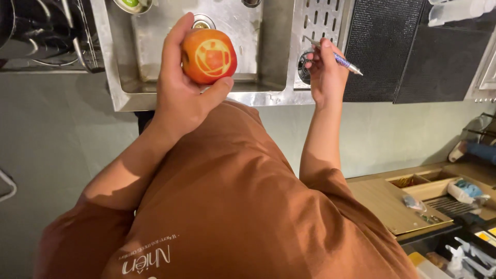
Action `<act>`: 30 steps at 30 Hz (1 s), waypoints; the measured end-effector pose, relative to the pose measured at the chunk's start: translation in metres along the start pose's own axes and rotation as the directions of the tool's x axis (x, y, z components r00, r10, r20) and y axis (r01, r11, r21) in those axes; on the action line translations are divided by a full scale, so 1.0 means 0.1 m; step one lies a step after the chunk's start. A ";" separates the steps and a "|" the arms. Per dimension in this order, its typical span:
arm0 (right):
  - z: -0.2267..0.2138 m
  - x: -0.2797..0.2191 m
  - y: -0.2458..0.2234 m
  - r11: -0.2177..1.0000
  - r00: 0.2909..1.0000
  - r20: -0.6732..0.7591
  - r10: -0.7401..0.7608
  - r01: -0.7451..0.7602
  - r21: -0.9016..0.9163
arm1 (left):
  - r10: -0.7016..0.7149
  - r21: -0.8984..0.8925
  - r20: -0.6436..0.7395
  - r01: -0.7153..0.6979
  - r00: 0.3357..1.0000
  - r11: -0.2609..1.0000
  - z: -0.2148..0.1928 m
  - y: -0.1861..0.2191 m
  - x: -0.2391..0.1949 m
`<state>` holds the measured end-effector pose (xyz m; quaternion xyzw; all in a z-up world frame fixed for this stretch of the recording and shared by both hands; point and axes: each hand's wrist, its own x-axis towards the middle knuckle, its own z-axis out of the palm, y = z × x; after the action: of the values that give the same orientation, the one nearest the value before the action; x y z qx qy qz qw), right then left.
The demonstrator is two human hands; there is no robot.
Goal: Carving a decorative pattern into an apple.
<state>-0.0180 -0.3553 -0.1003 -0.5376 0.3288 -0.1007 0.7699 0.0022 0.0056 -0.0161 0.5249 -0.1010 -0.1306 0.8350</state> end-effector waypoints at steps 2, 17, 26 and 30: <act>0.09 -0.08 -0.09 0.997 0.998 0.036 0.045 -0.047 0.065 | 0.023 0.008 0.006 -0.023 1.000 1.000 -0.01 -0.04 -0.01; 0.71 -0.50 -0.18 0.895 0.899 0.377 -0.224 0.343 -0.286 | 0.092 0.010 0.040 -0.092 0.995 0.996 -0.02 -0.01 -0.04; 1.02 -0.48 -0.49 0.851 0.714 0.695 0.091 -0.418 0.318 | 0.162 0.410 0.364 -0.315 0.917 0.856 -0.05 0.19 0.06; 1.32 -0.57 -0.50 0.844 0.560 0.815 0.145 -0.500 0.193 | -0.120 0.480 0.399 -0.096 0.909 0.872 0.02 0.33 0.13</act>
<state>0.0295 -0.2455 -0.0053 -0.2843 0.0319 0.2211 0.9323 0.0181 0.0136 0.0151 0.6794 -0.3029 -0.2149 0.6328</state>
